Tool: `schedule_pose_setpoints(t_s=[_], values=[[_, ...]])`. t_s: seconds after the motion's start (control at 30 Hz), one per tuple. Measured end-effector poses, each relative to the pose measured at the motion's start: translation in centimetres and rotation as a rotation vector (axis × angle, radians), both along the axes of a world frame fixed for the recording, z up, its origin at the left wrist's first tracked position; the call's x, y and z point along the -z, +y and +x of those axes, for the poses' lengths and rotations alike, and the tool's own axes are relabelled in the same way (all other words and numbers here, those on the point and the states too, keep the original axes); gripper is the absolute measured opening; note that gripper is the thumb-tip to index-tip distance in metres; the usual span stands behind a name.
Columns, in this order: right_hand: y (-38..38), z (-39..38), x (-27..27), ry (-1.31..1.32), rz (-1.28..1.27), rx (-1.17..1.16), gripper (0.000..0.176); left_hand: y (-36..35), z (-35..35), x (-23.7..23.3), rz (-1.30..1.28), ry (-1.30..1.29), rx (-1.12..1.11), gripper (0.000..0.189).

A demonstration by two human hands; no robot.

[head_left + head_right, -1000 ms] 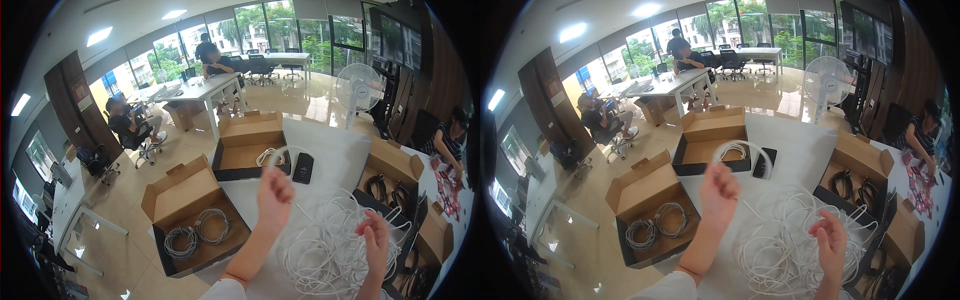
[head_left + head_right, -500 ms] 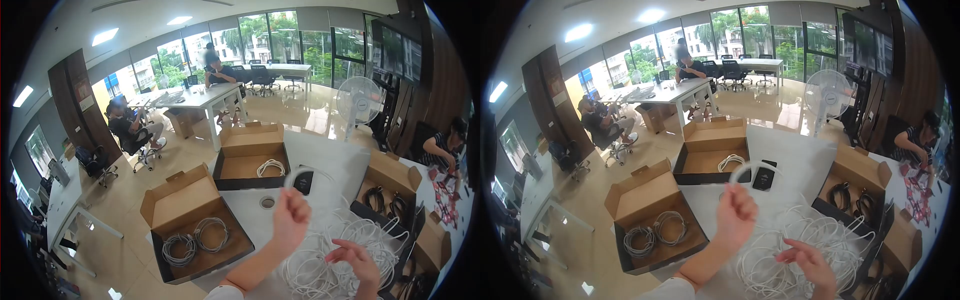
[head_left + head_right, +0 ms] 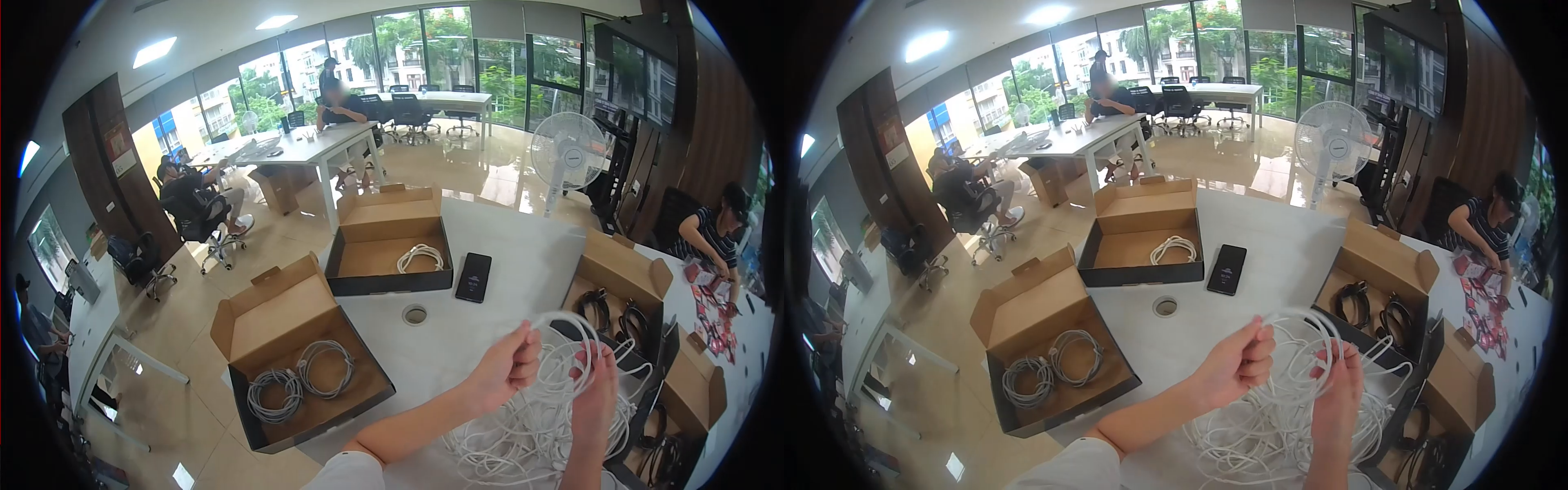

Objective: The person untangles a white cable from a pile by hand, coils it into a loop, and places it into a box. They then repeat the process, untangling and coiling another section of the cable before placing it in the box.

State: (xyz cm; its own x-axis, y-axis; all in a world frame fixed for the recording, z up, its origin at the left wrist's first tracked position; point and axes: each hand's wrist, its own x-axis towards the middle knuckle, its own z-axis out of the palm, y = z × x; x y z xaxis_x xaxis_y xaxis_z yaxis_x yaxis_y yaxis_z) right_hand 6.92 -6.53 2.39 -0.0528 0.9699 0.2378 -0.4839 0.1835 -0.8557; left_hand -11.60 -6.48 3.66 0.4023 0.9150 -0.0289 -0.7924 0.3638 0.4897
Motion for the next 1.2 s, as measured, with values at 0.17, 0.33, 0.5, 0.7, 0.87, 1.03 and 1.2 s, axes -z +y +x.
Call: schedule_pose_setpoints(t_s=[0.17, 0.33, 0.5, 0.7, 0.87, 1.03, 1.2], values=[[-0.4, -0.6, -0.4, 0.015, 0.014, 0.124, 0.020, 0.2, 1.9, 0.9, 0.046, 0.166, 0.064, 0.033], [-1.1, -0.6, -1.6, -0.018, 0.016, 0.135, 0.022, 0.3, 1.6, 1.0, 0.118, 0.258, 0.008, 0.034], [-0.7, 0.5, -1.3, -0.149, 0.026, 0.101, 0.025, -0.2, 1.9, 0.8, 0.170, 0.384, 0.013, 0.034], [-0.6, 0.5, -1.5, -0.402, 0.001, 0.131, 0.032, -0.7, 1.7, 0.7, 0.123, 0.553, -0.155, 0.030], [0.4, 5.1, -2.6, -0.379, 0.292, 0.155, 0.076, -1.0, 0.1, 0.8, 0.224, 0.510, -0.263, 0.021], [-2.5, 16.6, -5.3, 0.168, 0.471, 0.974, 0.070, -0.2, -0.4, -0.6, 0.198, 0.381, -0.325, 0.025], [-7.3, 21.3, -5.9, 0.370, 0.448, 1.245, 0.036, -0.6, -0.7, -1.9, 0.092, 0.427, -0.419, 0.028]])
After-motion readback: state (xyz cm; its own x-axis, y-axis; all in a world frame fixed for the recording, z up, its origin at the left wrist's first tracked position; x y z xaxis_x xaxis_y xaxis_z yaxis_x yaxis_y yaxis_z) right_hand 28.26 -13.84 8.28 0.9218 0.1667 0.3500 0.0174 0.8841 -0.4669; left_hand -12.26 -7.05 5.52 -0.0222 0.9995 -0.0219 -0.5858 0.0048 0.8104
